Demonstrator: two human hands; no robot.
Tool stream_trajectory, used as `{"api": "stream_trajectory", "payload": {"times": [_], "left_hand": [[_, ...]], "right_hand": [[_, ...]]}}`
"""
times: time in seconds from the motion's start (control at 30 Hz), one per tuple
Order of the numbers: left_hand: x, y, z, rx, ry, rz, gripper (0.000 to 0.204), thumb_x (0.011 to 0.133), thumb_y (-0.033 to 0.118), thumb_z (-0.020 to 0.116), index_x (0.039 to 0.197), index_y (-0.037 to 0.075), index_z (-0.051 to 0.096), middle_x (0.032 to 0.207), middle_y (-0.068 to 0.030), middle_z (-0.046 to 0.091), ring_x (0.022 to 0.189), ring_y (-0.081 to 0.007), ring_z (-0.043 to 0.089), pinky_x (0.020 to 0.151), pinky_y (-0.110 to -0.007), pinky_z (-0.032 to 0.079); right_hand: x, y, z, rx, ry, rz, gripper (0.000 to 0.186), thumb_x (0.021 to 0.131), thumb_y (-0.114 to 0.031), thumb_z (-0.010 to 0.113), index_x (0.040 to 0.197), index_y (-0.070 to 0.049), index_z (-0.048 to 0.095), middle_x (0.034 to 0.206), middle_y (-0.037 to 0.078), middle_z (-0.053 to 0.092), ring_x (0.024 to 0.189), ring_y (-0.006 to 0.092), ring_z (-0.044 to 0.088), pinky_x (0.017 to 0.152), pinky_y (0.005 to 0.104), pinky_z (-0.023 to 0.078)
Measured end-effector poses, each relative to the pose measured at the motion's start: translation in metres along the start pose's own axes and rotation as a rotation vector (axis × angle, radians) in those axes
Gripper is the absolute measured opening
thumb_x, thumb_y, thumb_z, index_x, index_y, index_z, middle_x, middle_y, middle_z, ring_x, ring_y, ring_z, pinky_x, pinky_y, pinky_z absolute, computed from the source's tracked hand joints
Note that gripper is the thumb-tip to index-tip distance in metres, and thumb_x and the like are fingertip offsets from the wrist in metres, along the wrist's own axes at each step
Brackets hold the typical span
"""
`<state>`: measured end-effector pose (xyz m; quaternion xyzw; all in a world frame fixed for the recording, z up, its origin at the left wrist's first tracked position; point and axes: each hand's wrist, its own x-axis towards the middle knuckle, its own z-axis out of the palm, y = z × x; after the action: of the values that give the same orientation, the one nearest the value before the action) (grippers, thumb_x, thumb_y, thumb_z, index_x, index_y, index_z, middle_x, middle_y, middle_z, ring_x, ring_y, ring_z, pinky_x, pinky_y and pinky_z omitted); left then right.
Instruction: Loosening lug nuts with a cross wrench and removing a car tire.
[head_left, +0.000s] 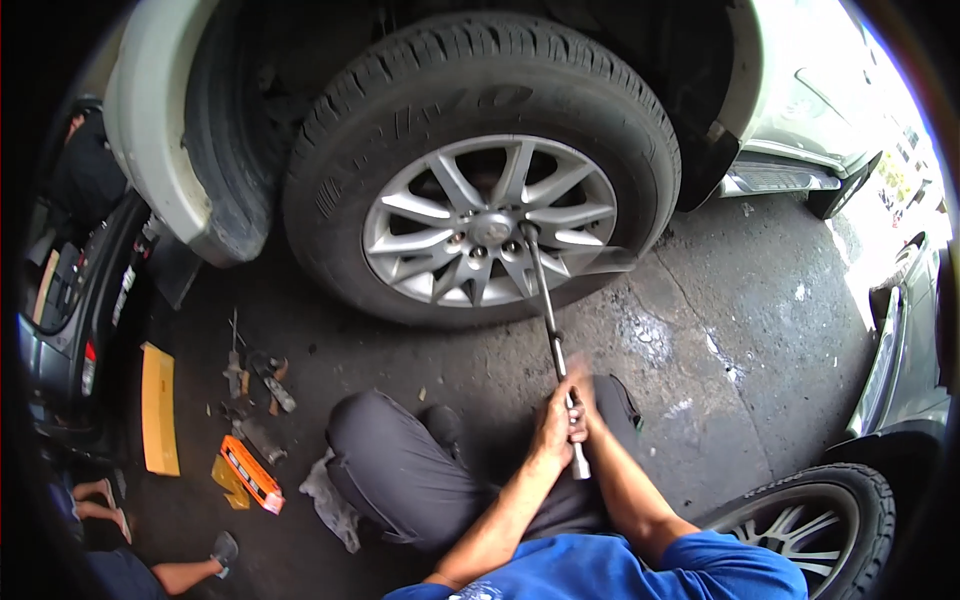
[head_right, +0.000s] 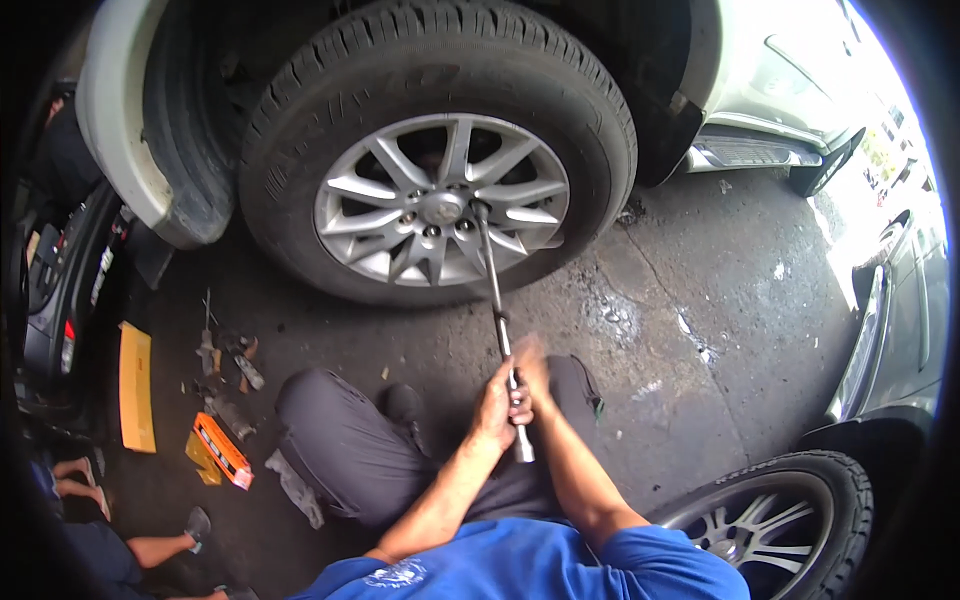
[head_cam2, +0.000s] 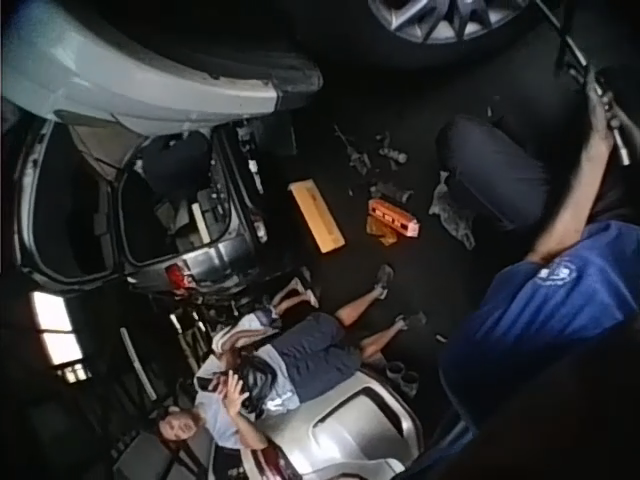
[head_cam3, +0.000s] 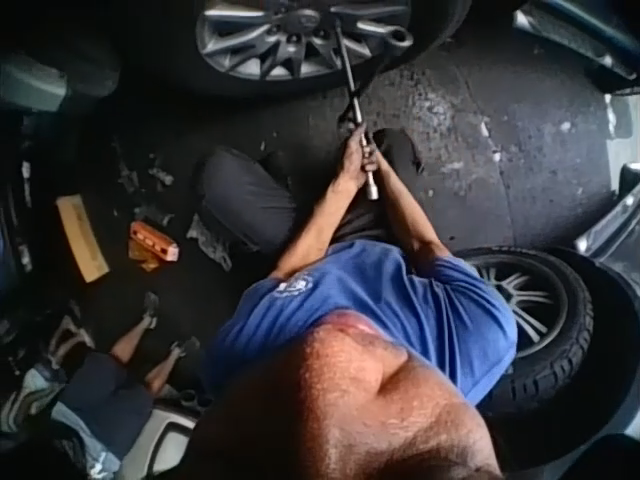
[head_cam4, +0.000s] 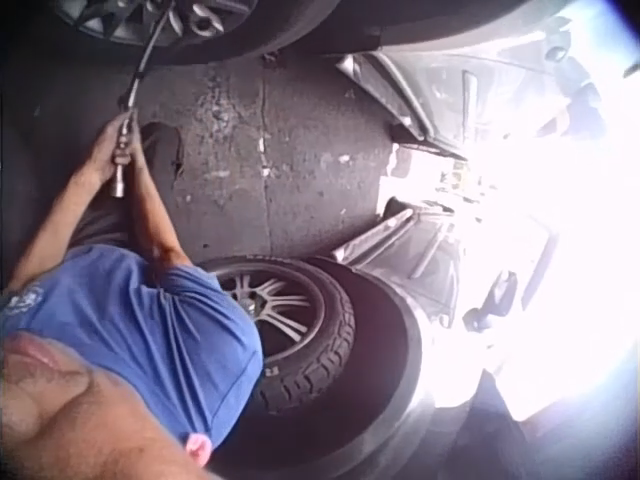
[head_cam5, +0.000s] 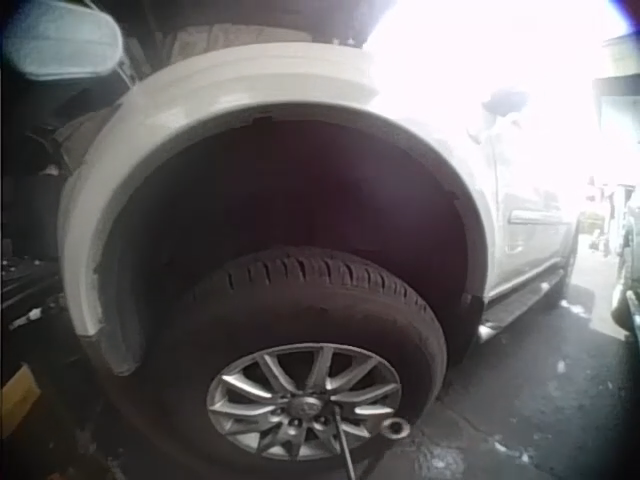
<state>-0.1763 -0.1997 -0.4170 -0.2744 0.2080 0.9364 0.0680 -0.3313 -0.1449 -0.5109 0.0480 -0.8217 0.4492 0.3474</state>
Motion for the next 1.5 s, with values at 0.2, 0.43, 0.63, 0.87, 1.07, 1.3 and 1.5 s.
{"api": "stream_trajectory", "payload": {"times": [0.2, 0.43, 0.63, 0.87, 1.07, 1.3, 1.5], "left_hand": [[-0.011, 0.018, -0.007, 0.063, 0.094, 0.23, 0.024, 0.088, 0.033, 0.062, 0.092, 0.01, 0.055, 0.067, 0.0028, 0.048, 0.051, -0.0073, 0.044, 0.047, -0.022, 0.037], [-0.052, 0.024, -0.014, 0.479, 0.052, 0.685, 0.053, 0.097, 0.033, 0.047, 0.139, 0.001, 0.038, 0.14, -0.0184, 0.042, 0.135, -0.0257, 0.032, 0.112, -0.039, 0.02], [-0.063, -0.028, -0.077, 0.241, 0.077, -0.08, 0.07, 0.092, 0.064, 0.034, 0.122, 0.003, 0.051, 0.107, -0.0132, 0.062, 0.099, -0.0279, 0.063, 0.091, -0.047, 0.048], [-0.049, -0.025, -0.043, 0.127, 0.004, 0.128, 0.045, 0.096, 0.052, 0.041, 0.091, 0.007, 0.049, 0.073, -0.003, 0.048, 0.059, -0.0162, 0.054, 0.063, -0.04, 0.055], [-0.039, -0.014, -0.039, 0.041, 0.0, 0.009, 0.046, 0.096, 0.056, 0.038, 0.084, 0.013, 0.045, 0.056, 0.0034, 0.036, 0.049, -0.0114, 0.042, 0.054, -0.032, 0.044], [-0.031, -0.006, -0.038, 0.001, -0.029, -0.024, 0.051, 0.09, 0.065, 0.042, 0.075, 0.016, 0.042, 0.051, 0.0074, 0.028, 0.038, -0.0061, 0.03, 0.043, -0.026, 0.037], [-0.036, -0.006, -0.001, 0.131, 0.155, 0.03, 0.053, 0.091, 0.065, 0.037, 0.069, 0.018, 0.038, 0.049, 0.0062, 0.024, 0.035, -0.0065, 0.025, 0.034, -0.025, 0.028]], "right_hand": [[-0.069, 0.011, -0.09, 0.501, -1.172, 0.977, 0.046, 0.095, -0.045, 0.043, 0.119, -0.007, 0.054, 0.101, 0.007, 0.058, 0.099, 0.0179, 0.052, 0.09, 0.0334, 0.041], [-0.005, -0.089, -0.131, 0.607, -1.565, 1.028, 0.048, 0.096, -0.044, 0.049, 0.106, 0.002, 0.058, 0.083, 0.01, 0.063, 0.081, 0.021, 0.064, 0.078, 0.0317, 0.048], [0.002, -0.114, -0.102, 0.414, -1.5, 0.59, 0.057, 0.095, -0.049, 0.049, 0.106, 0.006, 0.062, 0.089, 0.011, 0.065, 0.08, 0.0167, 0.057, 0.076, 0.0292, 0.044], [-0.003, -0.115, -0.089, 0.388, -1.457, 0.604, 0.051, 0.095, -0.045, 0.05, 0.098, 0.004, 0.062, 0.089, 0.012, 0.066, 0.082, 0.0181, 0.06, 0.075, 0.0298, 0.046], [-0.015, -0.118, -0.085, 0.475, -1.329, 0.73, 0.049, 0.096, -0.044, 0.049, 0.099, 0.004, 0.058, 0.085, 0.011, 0.064, 0.08, 0.018, 0.059, 0.073, 0.0307, 0.047], [-0.023, -0.102, -0.072, 0.513, -1.317, 0.751, 0.056, 0.096, -0.051, 0.042, 0.092, 0.003, 0.058, 0.078, 0.009, 0.061, 0.073, 0.0164, 0.056, 0.067, 0.0317, 0.046], [-0.001, -0.122, -0.086, -0.142, -1.121, -0.041, 0.041, 0.095, -0.037, 0.048, 0.095, 0.003, 0.058, 0.08, 0.019, 0.061, 0.07, 0.0334, 0.06, 0.067, 0.0421, 0.049]]}}
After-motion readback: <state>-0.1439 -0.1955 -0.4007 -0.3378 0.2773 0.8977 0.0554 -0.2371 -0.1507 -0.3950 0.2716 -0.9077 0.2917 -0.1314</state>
